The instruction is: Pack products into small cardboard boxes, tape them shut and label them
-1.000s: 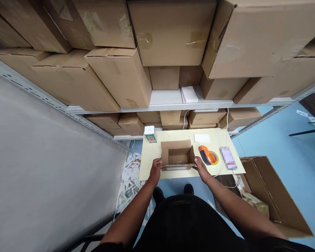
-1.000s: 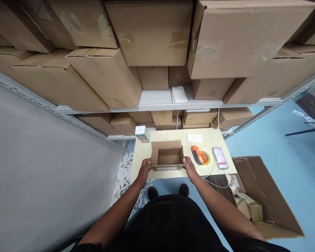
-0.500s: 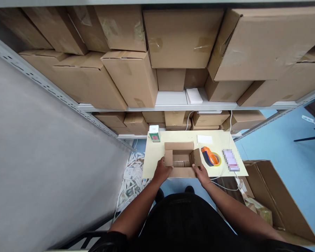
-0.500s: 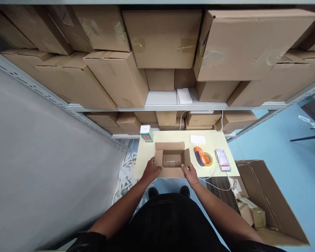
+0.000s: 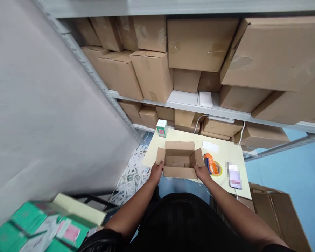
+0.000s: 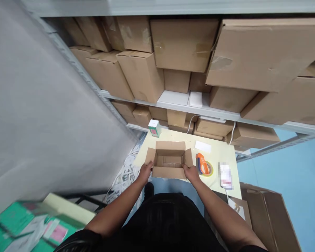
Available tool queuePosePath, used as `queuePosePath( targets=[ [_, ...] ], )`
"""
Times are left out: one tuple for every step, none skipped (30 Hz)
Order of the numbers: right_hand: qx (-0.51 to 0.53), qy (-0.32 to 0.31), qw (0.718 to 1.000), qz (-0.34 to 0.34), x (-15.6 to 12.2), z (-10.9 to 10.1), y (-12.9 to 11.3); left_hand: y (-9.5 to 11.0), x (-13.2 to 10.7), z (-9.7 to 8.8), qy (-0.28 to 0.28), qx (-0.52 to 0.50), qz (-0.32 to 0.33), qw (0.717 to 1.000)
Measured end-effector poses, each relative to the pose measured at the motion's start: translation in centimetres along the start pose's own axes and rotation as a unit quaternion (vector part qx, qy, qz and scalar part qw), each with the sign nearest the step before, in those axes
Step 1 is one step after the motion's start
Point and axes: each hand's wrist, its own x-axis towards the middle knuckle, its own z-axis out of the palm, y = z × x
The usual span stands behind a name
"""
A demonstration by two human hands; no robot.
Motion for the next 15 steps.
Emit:
queuePosePath(
  targets=[
    [-0.010,-0.012,1.000,-0.016,0.0,-0.7,-0.2,0.0,-1.5,0.1,0.018,-0.031,-0.003,0.999],
    [-0.017,-0.024,0.999,-0.030,0.0,-1.4,-0.5,0.1,-3.0,0.2,0.038,-0.058,-0.005,0.998],
    [-0.024,-0.036,0.998,-0.041,-0.2,-2.0,-0.9,0.2,-4.5,0.1,0.056,-0.078,-0.006,0.995],
    [-0.031,-0.047,0.997,-0.052,-0.4,-2.4,-1.4,0.4,-5.9,-0.1,0.072,-0.091,-0.005,0.993],
    [-0.038,-0.059,0.996,-0.060,-0.6,-2.7,-2.0,0.5,-7.2,-0.5,0.083,-0.094,-0.002,0.992],
    [-0.046,-0.071,0.994,-0.067,-1.0,-2.8,-2.8,0.7,-8.5,-0.9,0.091,-0.091,0.004,0.992],
    [-0.057,-0.083,0.992,-0.077,-1.4,-2.6,-3.6,0.8,-9.7,-1.5,0.096,-0.083,0.013,0.992],
    [-0.068,-0.093,0.989,-0.091,-1.8,-2.3,-4.5,0.9,-10.7,-2.2,0.101,-0.071,0.022,0.992],
    [-0.082,-0.103,0.985,-0.110,-2.4,-1.9,-5.4,1.0,-11.7,-3.0,0.110,-0.056,0.033,0.992],
    [-0.098,-0.113,0.980,-0.131,-3.0,-1.2,-6.4,1.0,-12.7,-3.9,0.124,-0.038,0.047,0.990],
    [-0.118,-0.125,0.973,-0.151,-3.6,-0.5,-7.5,0.9,-13.6,-4.8,0.141,-0.018,0.064,0.988],
    [-0.139,-0.135,0.966,-0.171,-4.4,0.3,-8.5,0.8,-14.5,-5.8,0.161,0.004,0.084,0.983],
    [-0.158,-0.146,0.958,-0.190,-5.2,1.2,-9.6,0.7,-15.4,-6.8,0.184,0.023,0.104,0.977],
    [-0.174,-0.157,0.949,-0.210,-6.2,2.1,-10.6,0.6,-16.4,-7.9,0.208,0.036,0.121,0.970],
    [-0.186,-0.168,0.940,-0.229,-7.2,3.0,-11.6,0.5,-17.6,-8.9,0.233,0.042,0.133,0.962]
  ],
)
